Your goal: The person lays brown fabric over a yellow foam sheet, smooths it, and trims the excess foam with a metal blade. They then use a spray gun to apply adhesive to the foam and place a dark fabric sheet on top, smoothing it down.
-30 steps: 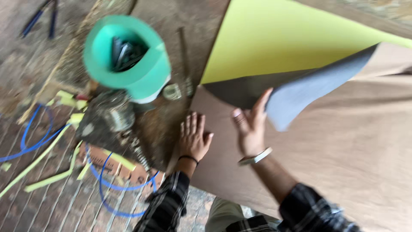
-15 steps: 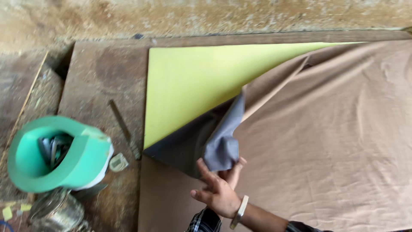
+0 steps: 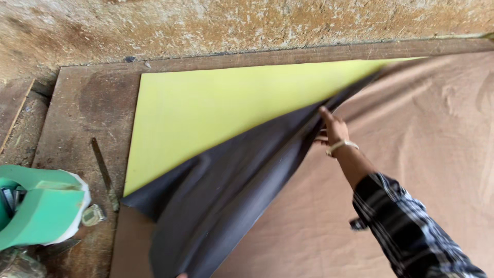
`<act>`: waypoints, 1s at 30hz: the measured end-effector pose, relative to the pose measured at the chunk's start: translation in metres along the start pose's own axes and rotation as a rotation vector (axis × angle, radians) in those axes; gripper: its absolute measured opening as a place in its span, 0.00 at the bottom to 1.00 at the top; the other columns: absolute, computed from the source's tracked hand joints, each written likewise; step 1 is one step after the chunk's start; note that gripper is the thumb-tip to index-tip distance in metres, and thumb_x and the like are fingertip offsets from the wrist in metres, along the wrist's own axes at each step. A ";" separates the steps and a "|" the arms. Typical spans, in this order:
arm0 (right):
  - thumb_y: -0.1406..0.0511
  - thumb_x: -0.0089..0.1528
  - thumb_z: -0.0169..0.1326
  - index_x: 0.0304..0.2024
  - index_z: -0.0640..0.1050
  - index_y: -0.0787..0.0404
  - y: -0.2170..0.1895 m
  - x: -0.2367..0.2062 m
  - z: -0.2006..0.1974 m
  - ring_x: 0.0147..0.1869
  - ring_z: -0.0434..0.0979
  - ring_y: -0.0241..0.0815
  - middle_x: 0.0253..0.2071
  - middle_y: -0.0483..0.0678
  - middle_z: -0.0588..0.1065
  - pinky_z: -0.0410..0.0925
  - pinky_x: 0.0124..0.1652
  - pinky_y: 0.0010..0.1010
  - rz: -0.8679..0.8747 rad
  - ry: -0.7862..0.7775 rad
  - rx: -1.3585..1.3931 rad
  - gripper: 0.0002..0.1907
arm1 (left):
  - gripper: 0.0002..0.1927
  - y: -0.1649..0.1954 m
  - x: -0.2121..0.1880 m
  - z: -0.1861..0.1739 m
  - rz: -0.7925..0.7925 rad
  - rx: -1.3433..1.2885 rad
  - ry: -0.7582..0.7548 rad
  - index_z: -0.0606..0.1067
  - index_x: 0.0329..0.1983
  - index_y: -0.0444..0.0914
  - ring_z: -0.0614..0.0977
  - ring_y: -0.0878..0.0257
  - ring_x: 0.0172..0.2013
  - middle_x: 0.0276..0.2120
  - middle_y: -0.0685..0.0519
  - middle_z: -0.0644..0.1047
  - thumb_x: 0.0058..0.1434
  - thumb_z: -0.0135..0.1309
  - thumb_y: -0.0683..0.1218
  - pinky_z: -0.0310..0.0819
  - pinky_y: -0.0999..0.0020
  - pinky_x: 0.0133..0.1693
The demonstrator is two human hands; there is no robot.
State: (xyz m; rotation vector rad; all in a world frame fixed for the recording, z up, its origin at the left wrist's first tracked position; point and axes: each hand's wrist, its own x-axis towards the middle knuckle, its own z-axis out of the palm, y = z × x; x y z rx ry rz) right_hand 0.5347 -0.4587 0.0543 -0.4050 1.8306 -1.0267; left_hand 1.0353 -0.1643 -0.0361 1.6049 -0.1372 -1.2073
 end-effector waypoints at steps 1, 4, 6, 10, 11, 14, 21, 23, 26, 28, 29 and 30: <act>0.44 0.63 0.60 0.57 0.72 0.71 -0.008 0.025 -0.002 0.45 0.75 0.59 0.49 0.61 0.73 0.70 0.40 0.49 0.036 0.110 -0.047 0.38 | 0.27 0.002 0.006 0.000 -0.018 -0.003 0.026 0.74 0.61 0.36 0.80 0.60 0.55 0.59 0.50 0.78 0.61 0.59 0.52 0.73 0.63 0.54; 0.57 0.56 0.69 0.51 0.76 0.75 -0.019 0.083 -0.011 0.47 0.81 0.47 0.48 0.57 0.79 0.73 0.46 0.33 -0.060 0.264 0.270 0.32 | 0.27 0.010 0.019 -0.001 -0.054 -0.018 0.097 0.73 0.63 0.37 0.81 0.60 0.55 0.59 0.51 0.78 0.62 0.58 0.52 0.73 0.62 0.54; 0.60 0.54 0.67 0.49 0.79 0.75 -0.014 0.104 -0.026 0.45 0.80 0.47 0.46 0.55 0.80 0.73 0.44 0.33 -0.016 0.291 0.430 0.28 | 0.27 0.021 0.019 -0.023 -0.066 -0.019 0.134 0.72 0.64 0.38 0.81 0.60 0.55 0.59 0.51 0.78 0.63 0.58 0.52 0.74 0.61 0.54; 0.61 0.58 0.65 0.49 0.80 0.73 0.031 0.090 -0.074 0.45 0.80 0.43 0.47 0.52 0.81 0.73 0.44 0.30 -0.047 0.275 0.650 0.24 | 0.28 0.055 0.024 -0.083 -0.050 -0.039 0.172 0.71 0.66 0.40 0.82 0.60 0.55 0.59 0.52 0.78 0.64 0.57 0.53 0.75 0.60 0.53; 0.61 0.60 0.65 0.49 0.79 0.73 0.045 0.075 -0.088 0.43 0.78 0.45 0.45 0.52 0.79 0.71 0.39 0.33 -0.036 0.268 0.659 0.22 | 0.28 0.063 0.030 -0.088 -0.036 -0.047 0.183 0.71 0.66 0.41 0.83 0.60 0.55 0.59 0.52 0.78 0.64 0.57 0.53 0.75 0.59 0.53; 0.60 0.68 0.60 0.48 0.77 0.72 0.090 0.022 -0.126 0.39 0.72 0.47 0.42 0.53 0.75 0.65 0.31 0.36 -0.089 0.206 0.581 0.19 | 0.29 0.097 0.044 -0.089 0.060 -0.083 0.224 0.71 0.68 0.42 0.83 0.60 0.55 0.60 0.53 0.78 0.64 0.56 0.54 0.76 0.58 0.53; 0.62 0.72 0.51 0.49 0.75 0.71 0.063 0.033 -0.162 0.44 0.75 0.47 0.42 0.54 0.75 0.73 0.42 0.38 -0.166 -0.120 0.500 0.15 | 0.24 0.209 0.051 -0.008 0.545 -0.283 -0.206 0.64 0.69 0.37 0.78 0.54 0.58 0.58 0.48 0.73 0.74 0.52 0.50 0.72 0.55 0.59; 0.62 0.69 0.46 0.47 0.75 0.65 0.019 0.066 -0.157 0.44 0.77 0.47 0.43 0.52 0.77 0.74 0.41 0.40 -0.226 -0.243 0.505 0.13 | 0.27 0.255 0.065 0.032 0.540 -0.258 -0.228 0.62 0.71 0.31 0.74 0.44 0.66 0.58 0.42 0.71 0.80 0.53 0.53 0.74 0.45 0.69; 0.58 0.75 0.44 0.43 0.75 0.63 -0.045 0.107 -0.127 0.35 0.76 0.51 0.33 0.53 0.74 0.71 0.38 0.42 -0.314 -0.465 0.463 0.16 | 0.34 0.307 0.098 0.093 0.560 -0.169 -0.219 0.53 0.75 0.40 0.60 0.37 0.73 0.71 0.43 0.60 0.74 0.49 0.59 0.66 0.34 0.67; 0.53 0.76 0.43 0.38 0.76 0.60 -0.077 0.123 -0.102 0.27 0.74 0.46 0.26 0.49 0.75 0.72 0.35 0.37 -0.277 -0.373 0.274 0.21 | 0.36 0.326 0.122 0.124 0.589 -0.094 -0.317 0.55 0.77 0.38 0.58 0.35 0.73 0.73 0.40 0.62 0.74 0.45 0.61 0.63 0.34 0.67; 0.53 0.76 0.45 0.37 0.76 0.59 -0.091 0.130 -0.089 0.26 0.73 0.44 0.26 0.48 0.74 0.70 0.33 0.36 -0.258 -0.366 0.322 0.20 | 0.36 0.336 0.136 0.138 0.574 -0.095 -0.333 0.55 0.76 0.38 0.59 0.35 0.72 0.73 0.41 0.62 0.73 0.45 0.62 0.64 0.33 0.67; 0.54 0.77 0.48 0.36 0.76 0.58 -0.100 0.134 -0.075 0.25 0.72 0.43 0.25 0.46 0.74 0.68 0.31 0.35 -0.236 -0.357 0.368 0.20 | 0.36 0.344 0.151 0.151 0.555 -0.093 -0.347 0.55 0.76 0.38 0.60 0.34 0.71 0.74 0.42 0.63 0.73 0.44 0.62 0.66 0.33 0.67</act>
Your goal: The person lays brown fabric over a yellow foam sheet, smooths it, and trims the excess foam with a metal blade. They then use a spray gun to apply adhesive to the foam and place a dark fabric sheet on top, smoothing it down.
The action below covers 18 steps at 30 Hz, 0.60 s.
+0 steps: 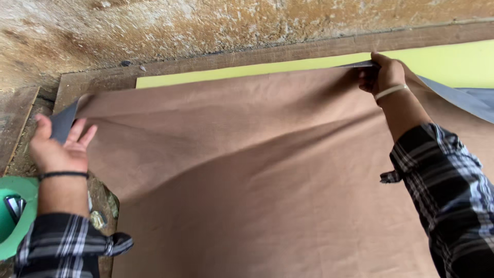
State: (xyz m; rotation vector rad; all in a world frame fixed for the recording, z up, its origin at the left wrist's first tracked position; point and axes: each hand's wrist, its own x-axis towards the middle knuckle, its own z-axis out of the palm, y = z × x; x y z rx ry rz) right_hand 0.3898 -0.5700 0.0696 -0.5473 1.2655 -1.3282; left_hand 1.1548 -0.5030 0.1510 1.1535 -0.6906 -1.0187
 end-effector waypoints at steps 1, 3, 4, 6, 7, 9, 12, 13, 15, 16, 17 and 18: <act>0.54 0.78 0.50 0.35 0.76 0.57 0.000 0.008 0.011 0.24 0.71 0.41 0.24 0.45 0.74 0.67 0.28 0.33 0.014 0.017 0.044 0.20 | 0.37 -0.006 0.020 0.006 -0.021 -0.001 0.023 0.55 0.75 0.38 0.61 0.34 0.71 0.72 0.42 0.63 0.73 0.45 0.63 0.65 0.34 0.66; 0.54 0.76 0.49 0.34 0.75 0.57 0.000 0.021 0.032 0.24 0.72 0.43 0.24 0.46 0.75 0.69 0.28 0.35 -0.054 0.080 -0.013 0.19 | 0.38 -0.015 0.059 0.014 -0.062 0.006 0.070 0.53 0.74 0.37 0.63 0.33 0.70 0.70 0.41 0.62 0.73 0.47 0.64 0.64 0.36 0.65; 0.53 0.75 0.49 0.34 0.75 0.57 0.003 0.025 0.039 0.24 0.73 0.44 0.24 0.46 0.75 0.70 0.28 0.35 -0.088 0.119 -0.036 0.19 | 0.36 -0.018 0.075 0.013 -0.085 0.018 0.068 0.54 0.73 0.40 0.64 0.33 0.70 0.69 0.41 0.63 0.71 0.46 0.64 0.64 0.36 0.65; 0.55 0.76 0.49 0.38 0.75 0.59 0.014 0.027 0.036 0.27 0.76 0.46 0.27 0.49 0.75 0.72 0.31 0.37 -0.152 0.106 0.118 0.18 | 0.33 -0.032 0.100 0.013 -0.148 0.038 0.066 0.55 0.71 0.48 0.66 0.34 0.70 0.66 0.42 0.65 0.67 0.44 0.64 0.65 0.36 0.66; 0.55 0.76 0.48 0.40 0.75 0.60 0.021 0.021 0.031 0.29 0.77 0.46 0.28 0.50 0.75 0.73 0.33 0.37 -0.179 0.102 0.191 0.17 | 0.34 -0.039 0.105 0.007 -0.144 0.015 0.012 0.57 0.71 0.43 0.66 0.35 0.71 0.67 0.41 0.66 0.69 0.43 0.64 0.64 0.35 0.67; 0.58 0.76 0.50 0.48 0.77 0.61 0.039 -0.007 0.011 0.33 0.77 0.47 0.36 0.51 0.78 0.74 0.35 0.39 -0.220 0.168 0.372 0.12 | 0.36 -0.054 0.095 -0.018 -0.124 -0.038 -0.092 0.63 0.71 0.32 0.65 0.37 0.72 0.68 0.40 0.67 0.73 0.43 0.64 0.62 0.33 0.70; 0.59 0.79 0.45 0.50 0.73 0.60 0.089 -0.086 -0.037 0.40 0.75 0.47 0.40 0.48 0.74 0.70 0.39 0.39 -0.316 0.108 0.242 0.12 | 0.24 -0.075 0.053 -0.069 -0.111 -0.037 0.003 0.70 0.55 0.38 0.74 0.45 0.62 0.49 0.49 0.73 0.78 0.45 0.64 0.67 0.38 0.65; 0.59 0.80 0.45 0.47 0.71 0.59 0.107 -0.115 -0.054 0.41 0.76 0.48 0.41 0.48 0.74 0.71 0.39 0.40 -0.323 0.167 0.163 0.11 | 0.21 -0.081 0.035 -0.087 -0.132 -0.097 0.051 0.71 0.48 0.41 0.77 0.48 0.56 0.41 0.54 0.73 0.83 0.47 0.63 0.69 0.40 0.63; 0.60 0.79 0.46 0.50 0.71 0.63 0.151 -0.162 -0.079 0.42 0.76 0.46 0.43 0.49 0.75 0.71 0.40 0.39 -0.213 0.252 0.118 0.12 | 0.21 -0.099 -0.011 -0.124 -0.142 -0.048 0.125 0.71 0.39 0.41 0.78 0.54 0.47 0.39 0.55 0.77 0.81 0.45 0.61 0.69 0.49 0.56; 0.59 0.78 0.47 0.55 0.72 0.64 0.173 -0.184 -0.089 0.41 0.76 0.45 0.45 0.48 0.76 0.71 0.38 0.38 -0.166 0.315 0.098 0.13 | 0.20 -0.107 -0.035 -0.144 -0.179 -0.082 0.204 0.71 0.41 0.42 0.79 0.56 0.46 0.39 0.54 0.77 0.81 0.47 0.61 0.70 0.50 0.55; 0.59 0.77 0.48 0.60 0.73 0.64 0.192 -0.205 -0.098 0.40 0.76 0.44 0.47 0.47 0.77 0.71 0.36 0.38 -0.119 0.377 0.077 0.16 | 0.19 -0.117 -0.061 -0.162 -0.213 -0.117 0.285 0.71 0.43 0.42 0.81 0.58 0.45 0.39 0.54 0.77 0.80 0.49 0.61 0.71 0.51 0.54; 0.59 0.77 0.49 0.57 0.73 0.66 0.209 -0.229 -0.107 0.39 0.76 0.45 0.45 0.49 0.76 0.71 0.36 0.39 -0.054 0.433 0.071 0.17 | 0.15 -0.124 -0.092 -0.182 -0.213 -0.208 0.321 0.74 0.46 0.45 0.77 0.59 0.39 0.33 0.56 0.73 0.79 0.52 0.59 0.73 0.49 0.51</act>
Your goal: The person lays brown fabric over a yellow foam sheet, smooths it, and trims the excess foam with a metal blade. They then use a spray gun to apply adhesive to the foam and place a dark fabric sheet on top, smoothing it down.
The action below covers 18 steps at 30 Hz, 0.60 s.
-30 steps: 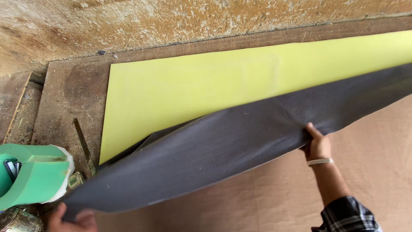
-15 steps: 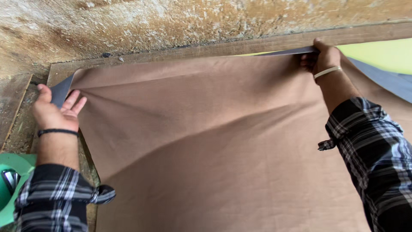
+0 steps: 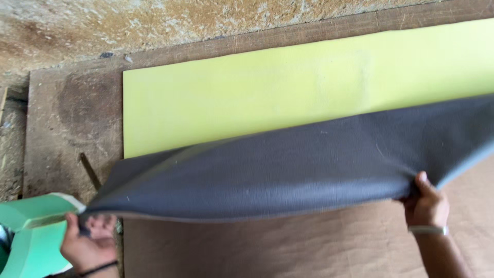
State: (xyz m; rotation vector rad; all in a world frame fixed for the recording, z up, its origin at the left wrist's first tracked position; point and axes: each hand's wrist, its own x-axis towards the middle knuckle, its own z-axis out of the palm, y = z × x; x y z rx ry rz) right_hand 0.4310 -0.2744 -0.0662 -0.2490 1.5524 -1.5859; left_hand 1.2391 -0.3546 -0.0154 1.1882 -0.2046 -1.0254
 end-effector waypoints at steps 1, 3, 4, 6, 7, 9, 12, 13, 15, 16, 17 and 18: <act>0.58 0.76 0.49 0.55 0.73 0.69 0.014 -0.015 -0.016 0.38 0.76 0.47 0.43 0.50 0.76 0.71 0.35 0.40 0.053 0.054 -0.015 0.18 | 0.11 -0.007 -0.015 -0.025 -0.008 -0.100 0.019 0.77 0.50 0.47 0.74 0.60 0.33 0.28 0.57 0.69 0.78 0.54 0.58 0.74 0.48 0.48; 0.59 0.77 0.50 0.53 0.72 0.72 0.031 -0.040 -0.046 0.38 0.76 0.48 0.43 0.52 0.75 0.71 0.35 0.41 0.081 0.098 -0.044 0.18 | 0.20 -0.013 -0.042 -0.067 -0.071 -0.083 0.114 0.70 0.57 0.45 0.75 0.63 0.33 0.30 0.58 0.71 0.75 0.51 0.62 0.75 0.53 0.44; 0.59 0.77 0.51 0.52 0.72 0.73 0.033 -0.058 -0.065 0.39 0.75 0.48 0.43 0.53 0.75 0.71 0.35 0.41 0.094 0.126 -0.060 0.19 | 0.25 -0.011 -0.054 -0.085 -0.133 -0.059 0.148 0.66 0.60 0.44 0.76 0.64 0.33 0.31 0.59 0.72 0.73 0.49 0.65 0.75 0.55 0.43; 0.61 0.78 0.51 0.50 0.71 0.77 0.029 -0.086 -0.098 0.41 0.76 0.47 0.44 0.54 0.75 0.72 0.38 0.39 0.061 0.139 -0.052 0.19 | 0.36 0.001 -0.084 -0.112 -0.278 -0.008 0.147 0.59 0.68 0.41 0.78 0.67 0.33 0.33 0.59 0.75 0.70 0.46 0.69 0.76 0.60 0.39; 0.62 0.79 0.52 0.49 0.71 0.79 0.027 -0.101 -0.111 0.43 0.77 0.47 0.44 0.54 0.75 0.72 0.40 0.38 0.047 0.152 -0.042 0.20 | 0.41 0.011 -0.098 -0.123 -0.374 0.023 0.088 0.55 0.71 0.40 0.78 0.68 0.33 0.34 0.60 0.76 0.68 0.44 0.71 0.77 0.63 0.38; 0.63 0.76 0.51 0.50 0.71 0.76 0.011 -0.124 -0.128 0.44 0.76 0.47 0.44 0.53 0.75 0.69 0.43 0.39 0.005 0.113 0.014 0.17 | 0.48 0.023 -0.121 -0.135 -0.355 0.221 0.059 0.47 0.78 0.39 0.81 0.73 0.37 0.33 0.68 0.76 0.64 0.36 0.73 0.79 0.67 0.39; 0.64 0.72 0.51 0.54 0.73 0.71 -0.022 -0.134 -0.121 0.51 0.77 0.44 0.48 0.50 0.76 0.67 0.53 0.37 -0.064 0.023 0.178 0.15 | 0.51 0.053 -0.137 -0.126 -0.804 -0.401 -0.236 0.59 0.66 0.31 0.75 0.66 0.25 0.23 0.62 0.70 0.67 0.51 0.80 0.81 0.65 0.33; 0.65 0.71 0.51 0.55 0.73 0.70 -0.036 -0.128 -0.110 0.53 0.77 0.43 0.50 0.48 0.76 0.66 0.56 0.36 -0.089 -0.019 0.237 0.15 | 0.46 0.053 -0.137 -0.112 -0.425 -0.204 -0.093 0.61 0.66 0.33 0.76 0.64 0.31 0.28 0.60 0.71 0.69 0.49 0.76 0.79 0.61 0.38; 0.66 0.68 0.51 0.58 0.74 0.66 -0.065 -0.101 -0.077 0.58 0.77 0.40 0.52 0.46 0.77 0.64 0.62 0.35 -0.150 -0.117 0.307 0.17 | 0.36 0.049 -0.127 -0.068 -0.016 0.009 0.025 0.63 0.67 0.35 0.78 0.60 0.41 0.37 0.57 0.73 0.72 0.46 0.68 0.77 0.53 0.49; 0.65 0.70 0.52 0.51 0.74 0.66 -0.080 -0.080 -0.055 0.52 0.76 0.42 0.46 0.47 0.76 0.67 0.55 0.36 -0.172 -0.170 0.298 0.11 | 0.31 0.051 -0.121 -0.042 0.062 0.048 -0.029 0.65 0.67 0.37 0.78 0.58 0.47 0.42 0.55 0.75 0.74 0.44 0.64 0.75 0.49 0.54; 0.65 0.72 0.53 0.45 0.74 0.65 -0.095 -0.059 -0.033 0.47 0.75 0.44 0.40 0.47 0.74 0.71 0.47 0.38 -0.194 -0.222 0.289 0.08 | 0.27 0.056 -0.111 -0.013 0.129 0.087 -0.072 0.66 0.68 0.38 0.79 0.56 0.52 0.47 0.53 0.76 0.76 0.42 0.60 0.74 0.45 0.59; 0.65 0.73 0.50 0.45 0.73 0.64 -0.110 -0.039 -0.012 0.43 0.76 0.47 0.38 0.50 0.74 0.73 0.40 0.40 -0.259 -0.295 0.251 0.07 | 0.23 0.062 -0.101 0.016 0.192 0.109 -0.114 0.67 0.68 0.39 0.80 0.54 0.57 0.52 0.52 0.77 0.78 0.41 0.56 0.72 0.41 0.64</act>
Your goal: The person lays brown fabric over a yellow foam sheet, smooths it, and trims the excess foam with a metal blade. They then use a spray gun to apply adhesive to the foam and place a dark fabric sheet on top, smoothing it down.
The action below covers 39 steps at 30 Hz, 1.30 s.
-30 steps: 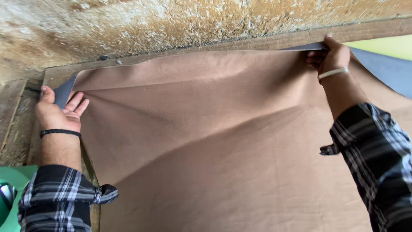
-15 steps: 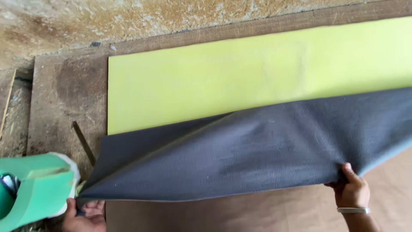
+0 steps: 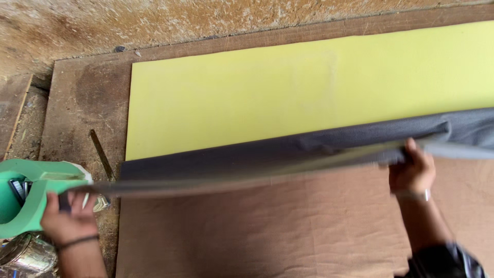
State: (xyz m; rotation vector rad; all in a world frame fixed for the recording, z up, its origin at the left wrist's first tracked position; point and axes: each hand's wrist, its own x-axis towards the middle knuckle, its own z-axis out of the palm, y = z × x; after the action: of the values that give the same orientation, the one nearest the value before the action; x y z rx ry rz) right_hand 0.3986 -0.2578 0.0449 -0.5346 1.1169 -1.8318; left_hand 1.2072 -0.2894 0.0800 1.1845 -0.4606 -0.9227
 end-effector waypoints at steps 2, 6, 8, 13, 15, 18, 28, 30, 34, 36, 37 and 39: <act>0.66 0.73 0.49 0.47 0.74 0.64 -0.002 0.058 0.034 0.35 0.76 0.47 0.39 0.50 0.74 0.72 0.31 0.39 0.007 -0.006 -0.056 0.07 | 0.25 0.015 0.039 0.057 -0.038 0.025 0.149 0.65 0.68 0.36 0.73 0.45 0.64 0.60 0.43 0.68 0.78 0.45 0.58 0.69 0.39 0.64; 0.64 0.73 0.51 0.45 0.75 0.65 -0.005 0.161 0.097 0.28 0.76 0.45 0.33 0.49 0.75 0.71 0.28 0.36 -0.021 -0.068 -0.129 0.09 | 0.28 0.034 0.103 0.136 0.057 0.004 -0.045 0.59 0.74 0.42 0.71 0.42 0.64 0.61 0.40 0.71 0.74 0.43 0.56 0.68 0.41 0.65; 0.63 0.75 0.53 0.42 0.75 0.64 -0.004 0.203 0.124 0.27 0.76 0.44 0.30 0.49 0.75 0.71 0.28 0.35 0.000 -0.085 -0.157 0.11 | 0.25 0.034 0.139 0.167 0.000 -0.018 0.014 0.64 0.69 0.43 0.77 0.45 0.59 0.56 0.42 0.74 0.72 0.45 0.55 0.74 0.46 0.61; 0.57 0.75 0.52 0.41 0.76 0.61 0.013 0.266 0.191 0.26 0.79 0.42 0.29 0.48 0.78 0.73 0.28 0.31 0.227 -0.020 -0.288 0.15 | 0.26 0.015 0.210 0.225 -0.125 0.066 -0.092 0.71 0.55 0.39 0.76 0.59 0.40 0.39 0.53 0.74 0.77 0.44 0.65 0.73 0.61 0.45; 0.57 0.73 0.51 0.41 0.77 0.62 0.025 0.279 0.215 0.30 0.83 0.42 0.31 0.49 0.81 0.77 0.31 0.32 0.259 0.031 -0.354 0.15 | 0.26 -0.005 0.227 0.240 -0.151 0.160 -0.068 0.72 0.48 0.41 0.74 0.62 0.35 0.33 0.56 0.72 0.75 0.42 0.67 0.67 0.64 0.37; 0.57 0.73 0.49 0.44 0.78 0.63 0.061 0.296 0.231 0.35 0.84 0.44 0.35 0.51 0.82 0.78 0.35 0.35 0.295 0.067 -0.445 0.16 | 0.29 -0.030 0.247 0.260 -0.218 0.155 -0.091 0.74 0.51 0.37 0.79 0.61 0.40 0.40 0.53 0.78 0.74 0.39 0.66 0.75 0.64 0.43; 0.55 0.75 0.46 0.52 0.77 0.63 0.155 0.342 0.216 0.41 0.84 0.43 0.44 0.53 0.83 0.75 0.36 0.30 0.382 0.085 -0.705 0.18 | 0.29 -0.113 0.318 0.285 -0.299 0.203 -0.016 0.72 0.54 0.33 0.81 0.57 0.43 0.43 0.49 0.79 0.73 0.41 0.63 0.81 0.60 0.50; 0.56 0.75 0.45 0.53 0.77 0.64 0.164 0.350 0.210 0.42 0.84 0.42 0.44 0.52 0.83 0.75 0.38 0.28 0.402 0.101 -0.716 0.19 | 0.28 -0.126 0.325 0.279 -0.312 0.177 -0.006 0.72 0.54 0.34 0.81 0.57 0.43 0.42 0.48 0.78 0.72 0.42 0.63 0.81 0.59 0.51; 0.56 0.73 0.46 0.56 0.75 0.61 0.168 0.348 0.207 0.43 0.84 0.39 0.45 0.50 0.83 0.74 0.40 0.23 0.428 0.146 -0.658 0.17 | 0.31 -0.143 0.330 0.263 -0.270 0.166 -0.062 0.73 0.55 0.31 0.81 0.56 0.46 0.43 0.49 0.78 0.73 0.40 0.64 0.81 0.56 0.55; 0.65 0.70 0.50 0.63 0.69 0.63 0.172 0.318 0.221 0.47 0.81 0.44 0.48 0.56 0.80 0.75 0.46 0.26 0.036 -0.118 -0.901 0.20 | 0.32 -0.147 0.330 0.258 -0.273 0.186 -0.065 0.73 0.56 0.31 0.81 0.56 0.47 0.44 0.49 0.78 0.73 0.39 0.64 0.80 0.55 0.57; 0.69 0.68 0.52 0.67 0.66 0.64 0.169 0.298 0.233 0.49 0.80 0.46 0.49 0.59 0.78 0.75 0.48 0.28 -0.168 -0.252 -1.013 0.24 | 0.31 -0.147 0.331 0.256 -0.272 0.183 -0.078 0.72 0.56 0.32 0.81 0.55 0.47 0.45 0.48 0.78 0.72 0.40 0.64 0.80 0.54 0.57; 0.69 0.59 0.45 0.60 0.70 0.60 0.181 0.218 0.260 0.61 0.73 0.44 0.60 0.51 0.73 0.68 0.57 0.33 -0.091 -0.504 -1.224 0.25 | 0.30 -0.149 0.332 0.251 -0.269 0.178 -0.100 0.72 0.56 0.32 0.81 0.54 0.48 0.46 0.47 0.78 0.72 0.40 0.63 0.79 0.53 0.58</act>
State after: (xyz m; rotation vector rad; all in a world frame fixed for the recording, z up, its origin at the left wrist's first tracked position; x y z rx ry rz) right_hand 0.5620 -0.6031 -0.0002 -1.6345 1.7536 -0.7817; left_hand 1.1568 -0.7172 -0.0206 1.3898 -0.4778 -1.1956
